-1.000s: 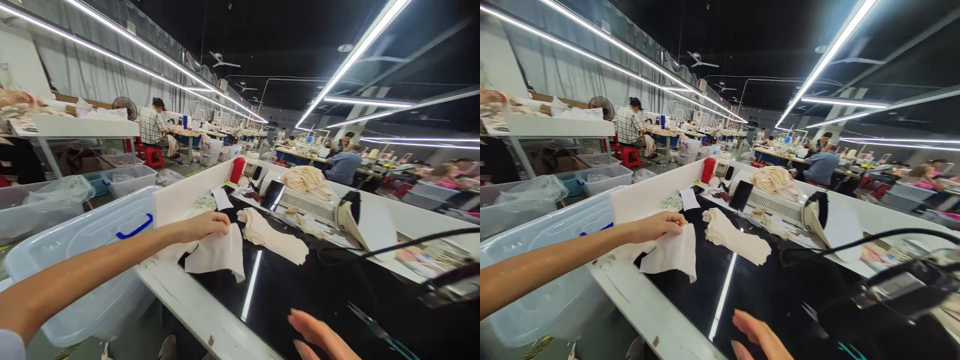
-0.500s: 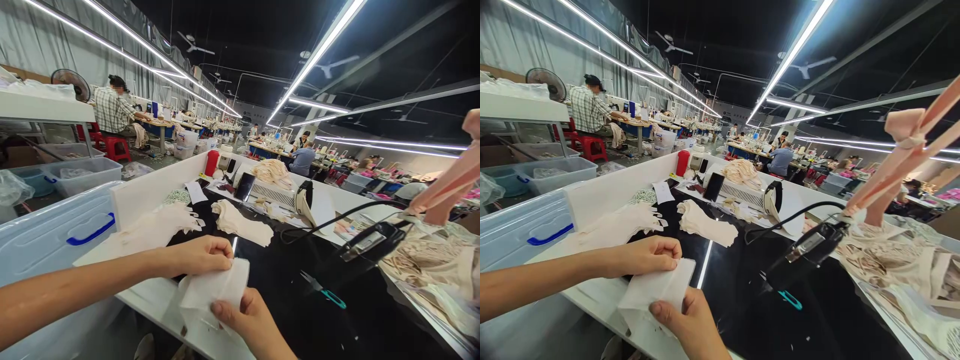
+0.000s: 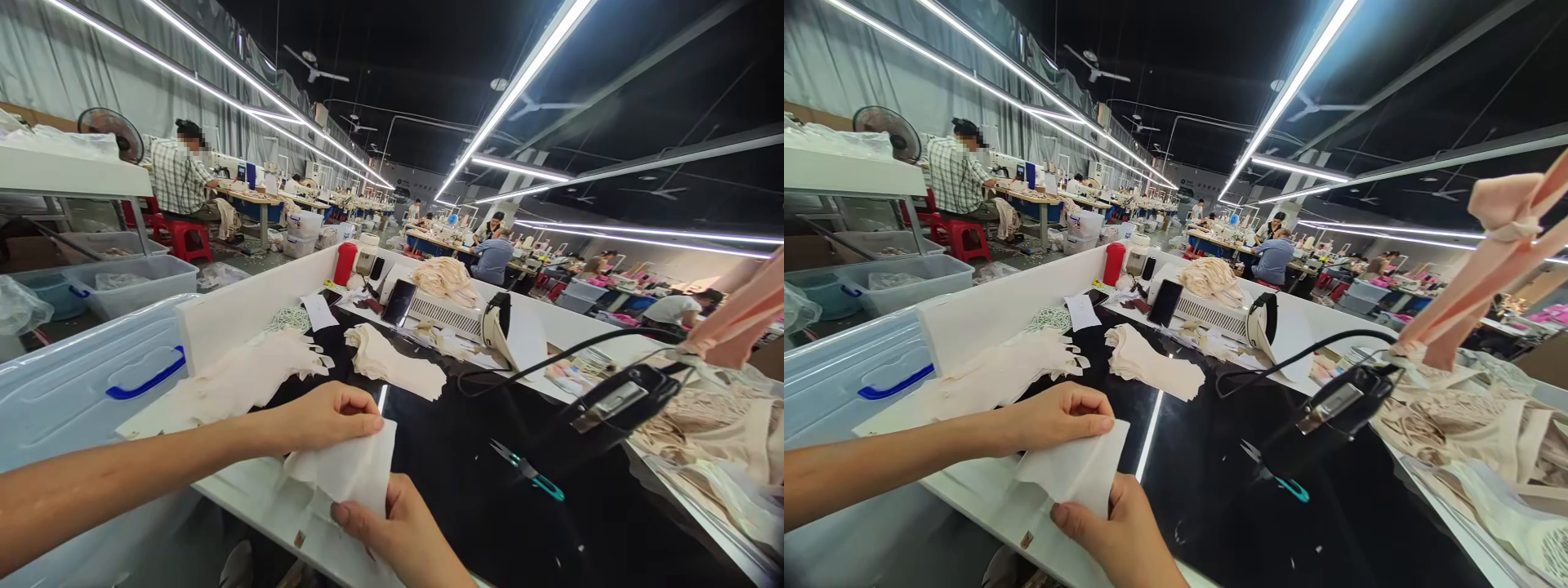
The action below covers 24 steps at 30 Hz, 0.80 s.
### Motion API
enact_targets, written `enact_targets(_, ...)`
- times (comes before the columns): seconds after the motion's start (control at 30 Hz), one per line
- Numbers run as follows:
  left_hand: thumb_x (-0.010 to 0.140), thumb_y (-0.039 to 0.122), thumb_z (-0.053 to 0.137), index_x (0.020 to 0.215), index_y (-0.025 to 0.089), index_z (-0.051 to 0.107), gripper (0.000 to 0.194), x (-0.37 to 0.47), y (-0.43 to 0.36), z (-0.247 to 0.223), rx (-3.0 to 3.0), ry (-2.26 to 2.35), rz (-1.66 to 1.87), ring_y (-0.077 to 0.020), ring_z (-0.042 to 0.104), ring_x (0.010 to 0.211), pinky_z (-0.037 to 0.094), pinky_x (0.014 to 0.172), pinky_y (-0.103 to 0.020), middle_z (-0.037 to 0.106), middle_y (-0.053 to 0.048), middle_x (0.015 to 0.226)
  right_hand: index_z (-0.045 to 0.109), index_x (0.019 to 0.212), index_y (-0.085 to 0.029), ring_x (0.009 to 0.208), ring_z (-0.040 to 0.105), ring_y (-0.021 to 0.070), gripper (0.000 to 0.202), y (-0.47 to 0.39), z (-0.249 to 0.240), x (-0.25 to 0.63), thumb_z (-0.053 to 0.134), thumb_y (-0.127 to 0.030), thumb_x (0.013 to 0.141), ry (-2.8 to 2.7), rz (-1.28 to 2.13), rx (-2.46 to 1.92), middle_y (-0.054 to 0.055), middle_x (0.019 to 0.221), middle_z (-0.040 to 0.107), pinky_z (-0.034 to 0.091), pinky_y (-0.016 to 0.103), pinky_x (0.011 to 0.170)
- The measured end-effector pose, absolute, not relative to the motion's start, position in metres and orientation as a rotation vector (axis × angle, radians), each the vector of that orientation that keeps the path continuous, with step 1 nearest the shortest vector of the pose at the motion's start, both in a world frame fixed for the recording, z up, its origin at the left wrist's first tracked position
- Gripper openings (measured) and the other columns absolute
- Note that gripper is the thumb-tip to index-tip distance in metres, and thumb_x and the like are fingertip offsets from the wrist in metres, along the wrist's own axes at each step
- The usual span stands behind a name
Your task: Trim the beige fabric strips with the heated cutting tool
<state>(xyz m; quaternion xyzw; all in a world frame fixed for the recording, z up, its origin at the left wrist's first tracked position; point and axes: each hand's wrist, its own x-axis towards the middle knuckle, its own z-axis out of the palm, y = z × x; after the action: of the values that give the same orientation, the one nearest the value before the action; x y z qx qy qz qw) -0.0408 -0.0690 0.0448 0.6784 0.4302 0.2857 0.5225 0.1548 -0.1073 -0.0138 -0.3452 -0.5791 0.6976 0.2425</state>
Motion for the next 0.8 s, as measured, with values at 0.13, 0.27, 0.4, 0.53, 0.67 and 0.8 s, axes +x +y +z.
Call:
enact_targets(0.13,0.092,0.048,0.064,0.083,0.016,0.069,0.033,-0.042,-0.064,0.039,1.744,1.045,0.782,-0.0135,0.053,0.075,0.04,0.066,-0.022,0.063,0.002,0.08,0.054,0.067,-0.02,0.055,0.03,0.006,0.063,-0.105,-0.013,0.159,0.093,-0.07,0.065,-1.619,1.903,-0.93,-0.007,0.058,0.039,0.021,0.025,0.053)
enact_targets(0.27,0.095,0.042,0.062,0.083,0.016,0.071,0.03,-0.044,-0.058,0.034,1.865,1.015,0.782,-0.0128,0.056,0.074,0.04,0.067,-0.022,0.066,0.002,0.079,0.057,0.071,-0.019,0.06,0.032,0.0069,0.061,-0.101,-0.015,0.161,0.087,-0.072,0.071,-1.751,1.854,-0.931,-0.006,0.064,0.043,0.027,0.024,0.058)
enact_targets(0.4,0.104,0.033,0.059,0.091,0.018,0.075,0.026,-0.045,-0.048,0.044,2.18,0.99,0.937,-0.0134,0.065,0.082,0.043,0.074,-0.022,0.074,0.001,0.087,0.056,0.069,-0.02,0.056,0.043,0.0108,0.055,-0.081,-0.017,0.168,0.058,-0.07,0.092,-2.07,1.289,-1.202,-0.003,0.062,0.05,0.036,0.025,0.055)
enact_targets(0.53,0.117,0.038,0.046,0.105,0.021,0.078,0.038,-0.044,-0.044,0.047,2.715,0.838,1.088,-0.0135,0.069,0.085,0.045,0.072,-0.023,0.076,-0.001,0.096,0.073,0.09,-0.02,0.083,0.068,0.0211,0.041,-0.052,-0.009,0.187,0.043,-0.046,0.104,-2.18,0.844,-1.296,0.006,0.086,0.074,0.052,0.031,0.077)
enact_targets(0.67,0.118,0.048,0.041,0.103,0.023,0.077,0.046,-0.037,-0.051,0.016,3.095,0.568,0.876,-0.0142,0.068,0.075,0.043,0.063,-0.028,0.077,0.0,0.093,0.074,0.129,-0.026,0.119,0.071,0.0238,0.048,-0.033,-0.007,0.204,0.043,-0.013,0.095,-2.316,0.541,-1.347,0.008,0.127,0.078,0.053,0.038,0.104)
enact_targets(0.8,0.114,0.048,0.056,0.119,0.021,0.075,0.033,-0.026,-0.055,-0.024,3.108,0.587,0.804,-0.02,0.073,0.102,0.053,0.088,-0.03,0.08,-0.005,0.115,0.075,0.134,-0.026,0.117,0.072,0.0241,0.066,-0.026,-0.018,0.21,0.041,0.002,0.085,-2.458,0.274,-1.437,0.008,0.126,0.079,0.057,0.036,0.097)
